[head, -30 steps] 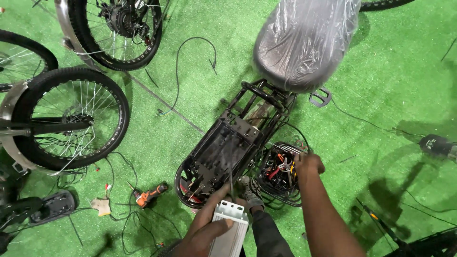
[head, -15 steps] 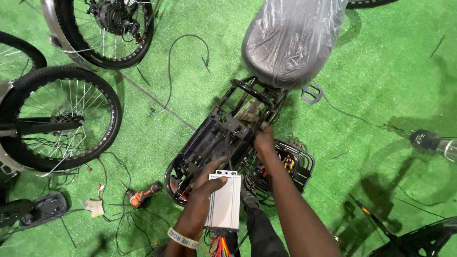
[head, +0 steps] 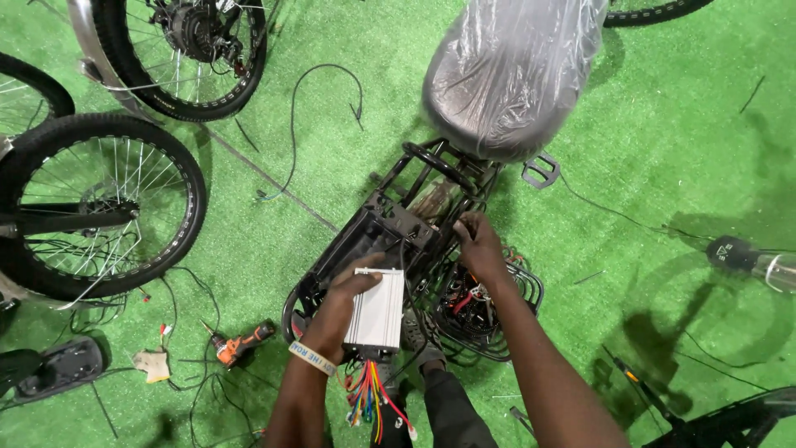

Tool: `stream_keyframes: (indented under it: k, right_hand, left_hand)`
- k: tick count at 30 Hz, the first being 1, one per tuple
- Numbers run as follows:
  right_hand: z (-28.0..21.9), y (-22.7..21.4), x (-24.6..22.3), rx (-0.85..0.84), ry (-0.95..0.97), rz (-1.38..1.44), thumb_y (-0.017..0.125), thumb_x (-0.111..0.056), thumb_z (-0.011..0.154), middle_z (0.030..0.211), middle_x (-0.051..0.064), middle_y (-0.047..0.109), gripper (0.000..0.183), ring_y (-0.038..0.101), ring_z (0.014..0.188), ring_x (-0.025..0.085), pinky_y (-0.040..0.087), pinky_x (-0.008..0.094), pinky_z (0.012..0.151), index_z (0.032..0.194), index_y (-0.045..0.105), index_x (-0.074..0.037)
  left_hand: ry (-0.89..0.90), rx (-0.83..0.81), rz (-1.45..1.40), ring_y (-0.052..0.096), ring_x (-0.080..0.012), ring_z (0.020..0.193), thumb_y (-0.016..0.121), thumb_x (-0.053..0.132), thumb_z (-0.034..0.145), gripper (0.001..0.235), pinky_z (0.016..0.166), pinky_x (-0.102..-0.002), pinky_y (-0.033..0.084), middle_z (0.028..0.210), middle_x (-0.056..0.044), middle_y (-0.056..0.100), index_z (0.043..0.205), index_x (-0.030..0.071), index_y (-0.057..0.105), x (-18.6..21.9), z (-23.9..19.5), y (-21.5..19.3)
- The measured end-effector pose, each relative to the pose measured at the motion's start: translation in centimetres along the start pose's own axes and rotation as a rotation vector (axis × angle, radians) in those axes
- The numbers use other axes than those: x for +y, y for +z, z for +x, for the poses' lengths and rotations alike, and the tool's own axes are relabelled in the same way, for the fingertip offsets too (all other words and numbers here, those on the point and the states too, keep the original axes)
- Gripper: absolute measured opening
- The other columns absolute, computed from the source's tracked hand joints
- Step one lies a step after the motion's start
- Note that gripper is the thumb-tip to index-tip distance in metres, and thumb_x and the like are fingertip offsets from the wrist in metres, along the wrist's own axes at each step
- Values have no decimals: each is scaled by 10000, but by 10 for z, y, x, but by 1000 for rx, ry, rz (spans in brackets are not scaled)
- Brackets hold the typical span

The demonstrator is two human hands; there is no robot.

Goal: The person connects a white controller box to the wiring harness of an electric bicycle. They then route a black cable along the frame and secure it using zip ties near the rear wheel and chain.

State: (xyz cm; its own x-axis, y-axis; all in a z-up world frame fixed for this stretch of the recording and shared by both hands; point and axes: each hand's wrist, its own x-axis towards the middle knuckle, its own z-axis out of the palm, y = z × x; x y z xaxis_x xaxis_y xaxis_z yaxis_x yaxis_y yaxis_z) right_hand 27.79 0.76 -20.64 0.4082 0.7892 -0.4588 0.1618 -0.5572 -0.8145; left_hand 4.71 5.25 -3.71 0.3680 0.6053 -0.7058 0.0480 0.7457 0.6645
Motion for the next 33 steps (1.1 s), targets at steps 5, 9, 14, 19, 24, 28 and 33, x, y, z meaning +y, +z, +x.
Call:
stream_keyframes:
  k: [5,9,14,19,24,28,33]
  right_hand:
    - [-16,-5,-13,36,23,151,606,-348,980,1116,213,590,405,568,1156,376,440,530,993,1178,486,-16]
    - [-13,-5,-20,44,42,214,614,-326,977,1092,213,611,383,589,1121,343,444,505,982,1159,499,-9]
    - [-14,-10,-48,106,92,-139,566,-289,989,971,244,660,311,625,1013,460,484,574,865,1156,578,-27]
    - [12,-4,-19,135,179,-432,584,-342,920,875,163,694,270,647,843,369,497,489,751,1083,680,-150]
    - [28,8,16,61,12,-604,664,-218,790,684,136,621,198,559,595,344,457,461,608,724,605,-42]
    - [41,13,42,159,107,-602,652,-316,808,795,190,673,271,607,687,397,483,468,641,826,687,-48]
    - [39,9,50,75,556,-504,503,-543,970,767,216,643,638,630,657,347,499,471,654,710,582,34]
  left_hand:
    - [46,43,-58,524,-328,1121,592,197,750,637,985,-419,397,1175,-239,574,1355,11,518,-8,28,-3]
    - [104,35,-114,438,-355,1241,629,233,778,754,1047,-473,339,1327,-259,445,1455,9,384,-20,41,0]
    - [298,283,-245,449,-391,1265,513,239,836,649,1120,-483,259,1340,-293,489,1411,-34,389,-4,11,9]
    - [261,366,-349,488,-352,1188,457,200,798,628,993,-450,337,1324,-248,525,1384,-24,430,-3,2,23]
    - [-17,417,-278,596,-326,954,469,154,733,553,744,-387,414,1179,-212,658,1245,15,625,-8,-3,33]
    - [33,317,-392,565,-330,1114,438,96,728,597,876,-412,416,1337,-198,609,1297,-2,587,-7,-9,28]
    - [-9,353,-352,594,-363,1015,474,157,706,611,807,-457,433,1263,-215,629,1286,18,609,-11,-17,28]
